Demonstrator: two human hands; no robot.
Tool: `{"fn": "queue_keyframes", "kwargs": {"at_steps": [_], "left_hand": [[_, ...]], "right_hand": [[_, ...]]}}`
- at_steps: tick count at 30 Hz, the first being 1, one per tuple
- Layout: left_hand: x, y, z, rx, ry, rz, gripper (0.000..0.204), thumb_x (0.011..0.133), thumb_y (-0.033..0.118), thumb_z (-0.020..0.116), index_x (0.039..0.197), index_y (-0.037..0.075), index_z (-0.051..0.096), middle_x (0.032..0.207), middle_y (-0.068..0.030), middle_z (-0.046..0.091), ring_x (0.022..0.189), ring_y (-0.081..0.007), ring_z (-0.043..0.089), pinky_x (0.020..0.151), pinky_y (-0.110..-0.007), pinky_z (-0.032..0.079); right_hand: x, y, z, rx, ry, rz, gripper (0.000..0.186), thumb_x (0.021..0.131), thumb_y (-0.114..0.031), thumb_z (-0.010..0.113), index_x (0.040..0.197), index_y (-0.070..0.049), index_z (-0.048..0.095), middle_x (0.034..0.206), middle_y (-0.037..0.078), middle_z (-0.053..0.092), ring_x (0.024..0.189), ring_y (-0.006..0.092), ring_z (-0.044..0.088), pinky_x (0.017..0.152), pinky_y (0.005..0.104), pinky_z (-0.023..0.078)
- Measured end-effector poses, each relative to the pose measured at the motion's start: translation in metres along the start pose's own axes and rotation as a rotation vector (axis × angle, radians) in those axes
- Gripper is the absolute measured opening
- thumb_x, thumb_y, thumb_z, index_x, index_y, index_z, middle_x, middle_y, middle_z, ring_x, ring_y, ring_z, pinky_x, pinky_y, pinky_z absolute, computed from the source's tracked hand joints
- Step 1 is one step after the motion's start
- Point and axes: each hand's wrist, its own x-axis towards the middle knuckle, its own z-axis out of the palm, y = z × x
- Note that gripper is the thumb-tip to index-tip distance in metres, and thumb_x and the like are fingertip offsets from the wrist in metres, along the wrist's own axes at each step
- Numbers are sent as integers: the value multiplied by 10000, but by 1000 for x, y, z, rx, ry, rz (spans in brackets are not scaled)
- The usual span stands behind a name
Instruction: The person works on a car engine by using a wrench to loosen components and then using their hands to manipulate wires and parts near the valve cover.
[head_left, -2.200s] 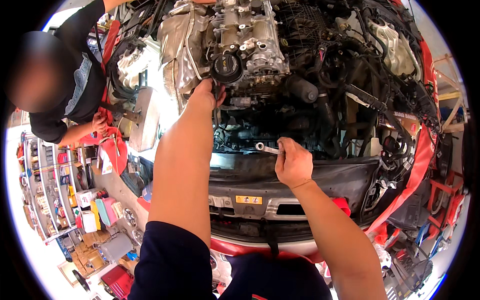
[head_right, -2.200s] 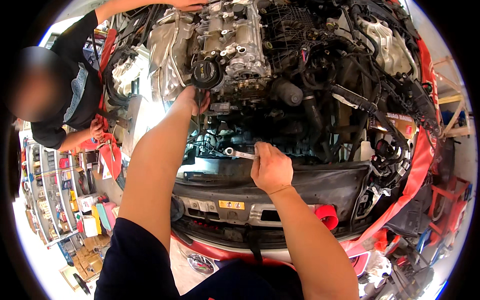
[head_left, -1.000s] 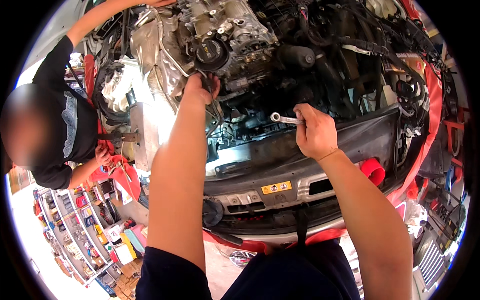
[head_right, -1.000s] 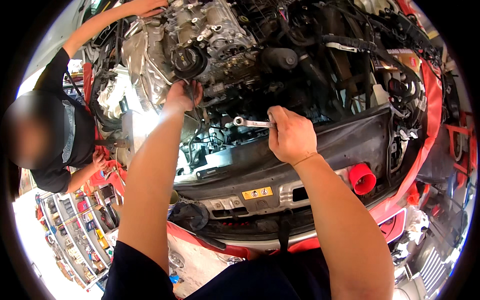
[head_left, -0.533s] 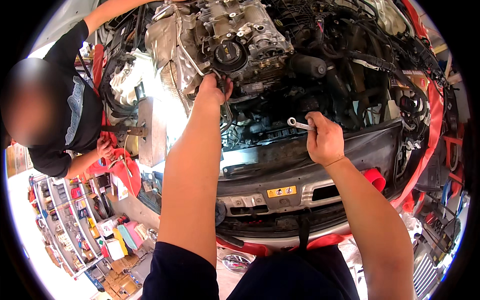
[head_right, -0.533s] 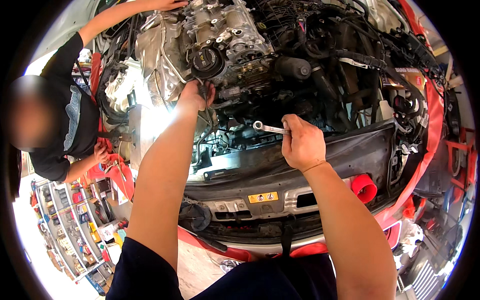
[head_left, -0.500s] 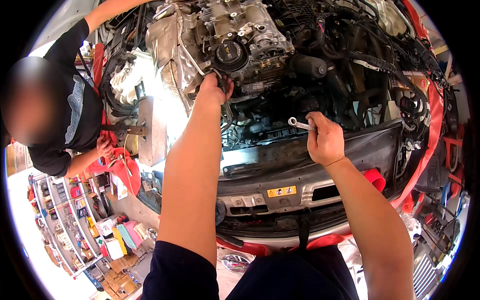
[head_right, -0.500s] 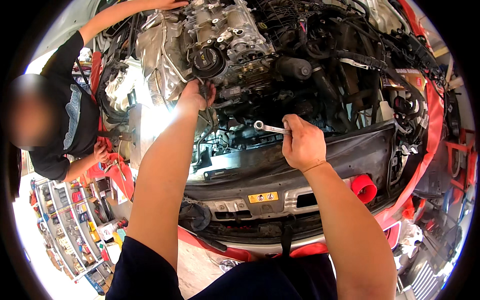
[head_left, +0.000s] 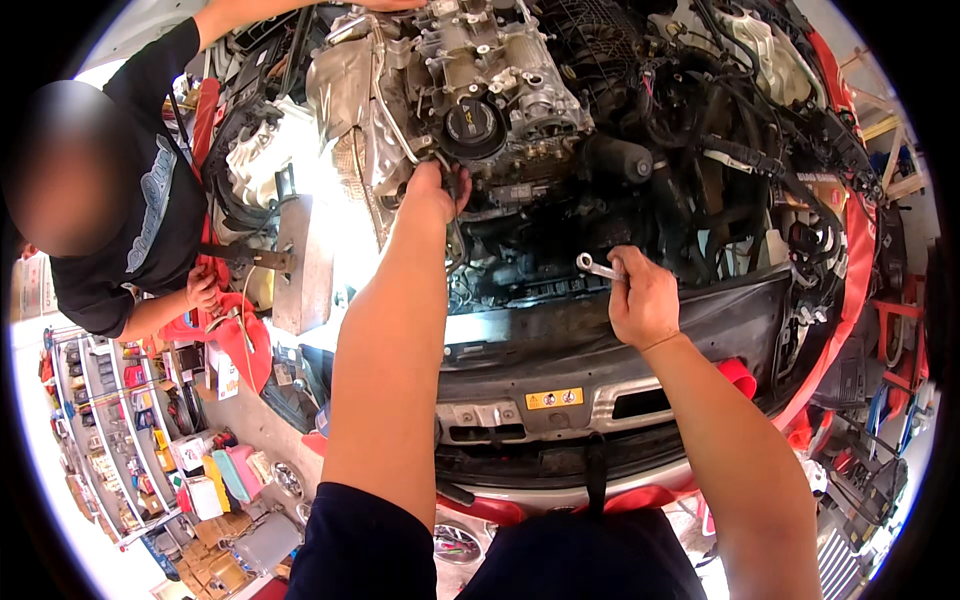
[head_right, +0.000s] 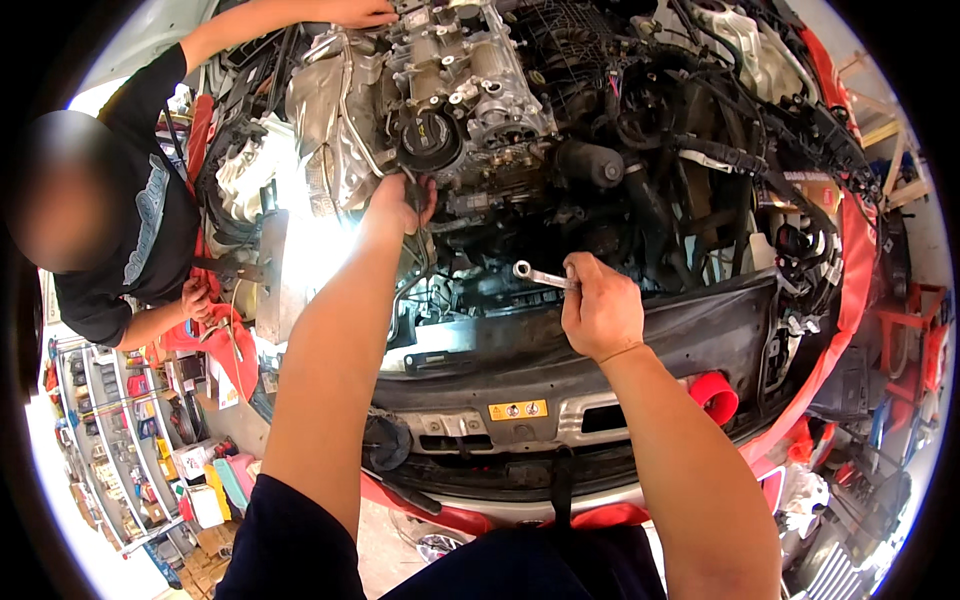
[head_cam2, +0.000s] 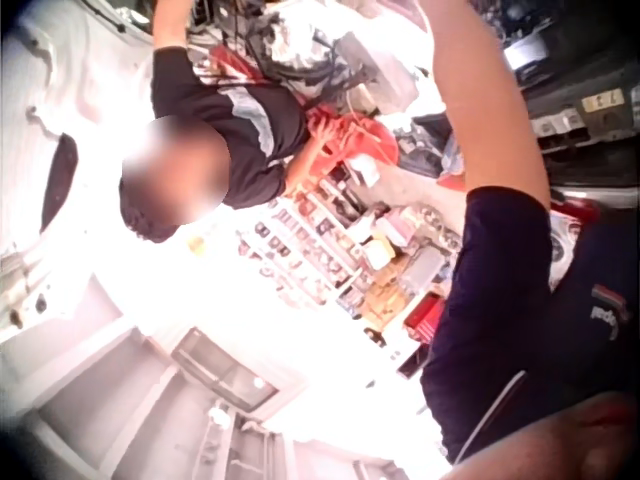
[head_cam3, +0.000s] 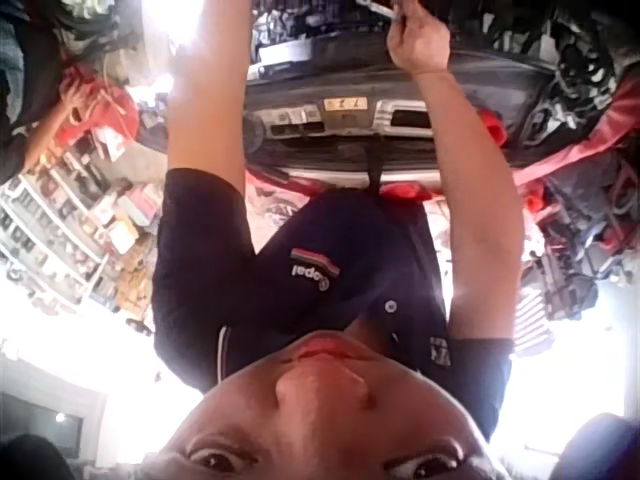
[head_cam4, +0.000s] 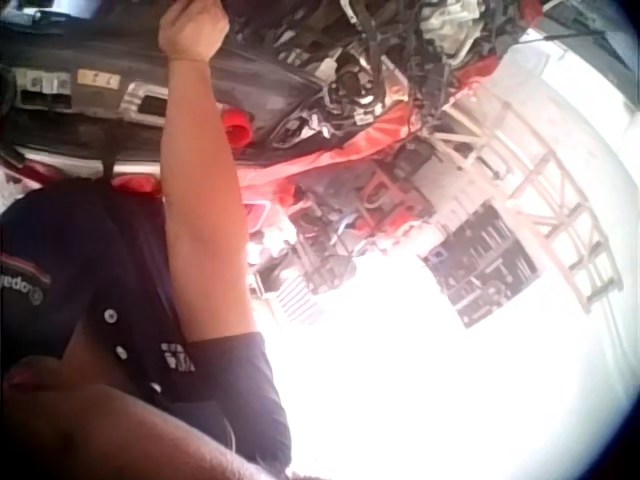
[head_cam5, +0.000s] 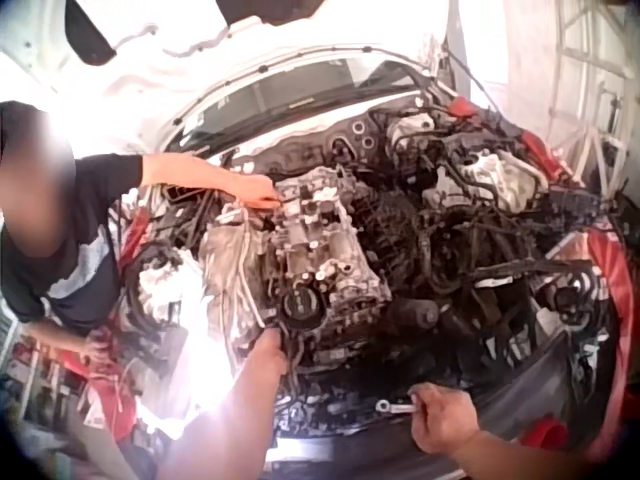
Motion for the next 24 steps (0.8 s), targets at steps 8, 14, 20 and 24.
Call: {"fn": "queue_keyframes", "kwargs": {"at_steps": [8,14,20,24], "left_hand": [[-3,-3,-2,27,60,55,144,917,200,509,870,82,575,790,-45,624,670,-177,616,606,-363,533],[-7,-6,-2,-28,-7,-1,146,928,208,508,887,103,600,763,-23,628,670,-180,623,594,-341,546],[-1,-5,-7,9,53,-13,174,910,258,541,826,110,577,727,-21,604,670,-177,613,579,-330,530],[-10,-11,3,-33,-37,32,125,898,211,557,846,101,586,744,-18,611,680,-177,618,591,-331,534]], "right_hand": [[-2,-2,0,4,-23,-5,136,814,-36,540,944,-79,538,746,135,604,676,372,592,591,438,474],[-1,-1,-2,-15,-32,16,126,821,-45,547,944,-74,540,758,137,612,668,368,594,584,431,475],[0,-6,0,16,-21,-7,118,822,-42,544,937,-70,541,766,138,614,690,369,603,597,436,479],[2,-1,-8,-5,-35,-10,125,815,-34,542,937,-64,546,792,145,620,713,370,610,610,435,486]]}}
